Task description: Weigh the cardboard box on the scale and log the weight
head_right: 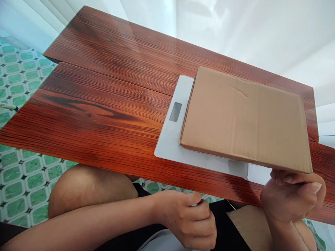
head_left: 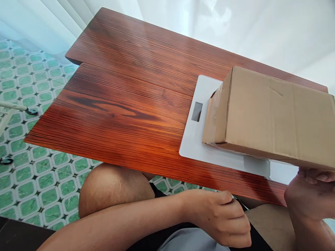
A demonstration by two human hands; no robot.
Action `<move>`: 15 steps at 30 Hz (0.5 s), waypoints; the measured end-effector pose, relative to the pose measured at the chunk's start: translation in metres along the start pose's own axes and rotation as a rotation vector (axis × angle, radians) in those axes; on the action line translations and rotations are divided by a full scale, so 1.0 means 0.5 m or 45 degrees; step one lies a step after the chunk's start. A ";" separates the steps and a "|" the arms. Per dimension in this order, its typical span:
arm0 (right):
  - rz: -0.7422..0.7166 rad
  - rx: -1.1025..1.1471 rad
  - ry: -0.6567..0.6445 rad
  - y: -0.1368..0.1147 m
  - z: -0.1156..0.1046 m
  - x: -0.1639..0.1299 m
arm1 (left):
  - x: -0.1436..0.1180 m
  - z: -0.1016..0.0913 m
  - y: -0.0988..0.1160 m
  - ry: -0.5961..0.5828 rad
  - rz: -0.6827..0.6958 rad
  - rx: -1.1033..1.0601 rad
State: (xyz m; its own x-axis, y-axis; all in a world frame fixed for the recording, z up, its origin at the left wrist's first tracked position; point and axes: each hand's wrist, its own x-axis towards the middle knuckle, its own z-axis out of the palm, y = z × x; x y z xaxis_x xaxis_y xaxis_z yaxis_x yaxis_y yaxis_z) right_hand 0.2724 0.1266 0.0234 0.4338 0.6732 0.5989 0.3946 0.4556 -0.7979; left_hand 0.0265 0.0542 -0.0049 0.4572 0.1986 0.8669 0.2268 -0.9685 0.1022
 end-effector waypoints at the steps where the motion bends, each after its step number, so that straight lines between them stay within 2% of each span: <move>1: 0.008 0.003 0.001 -0.002 0.002 0.000 | 0.000 0.001 0.000 0.000 0.003 -0.001; 5: 0.039 0.007 0.007 -0.013 0.008 0.001 | -0.002 0.003 0.002 -0.018 0.018 -0.007; 15: -0.036 0.013 -0.093 -0.006 -0.004 -0.005 | -0.001 -0.005 0.003 -0.122 0.040 0.001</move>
State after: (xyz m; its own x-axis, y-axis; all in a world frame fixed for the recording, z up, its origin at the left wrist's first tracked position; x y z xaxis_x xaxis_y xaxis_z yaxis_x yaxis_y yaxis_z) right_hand 0.2717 0.1221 0.0245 0.3625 0.7003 0.6149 0.3974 0.4807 -0.7817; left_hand 0.0244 0.0525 -0.0040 0.5445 0.1814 0.8189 0.2117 -0.9744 0.0751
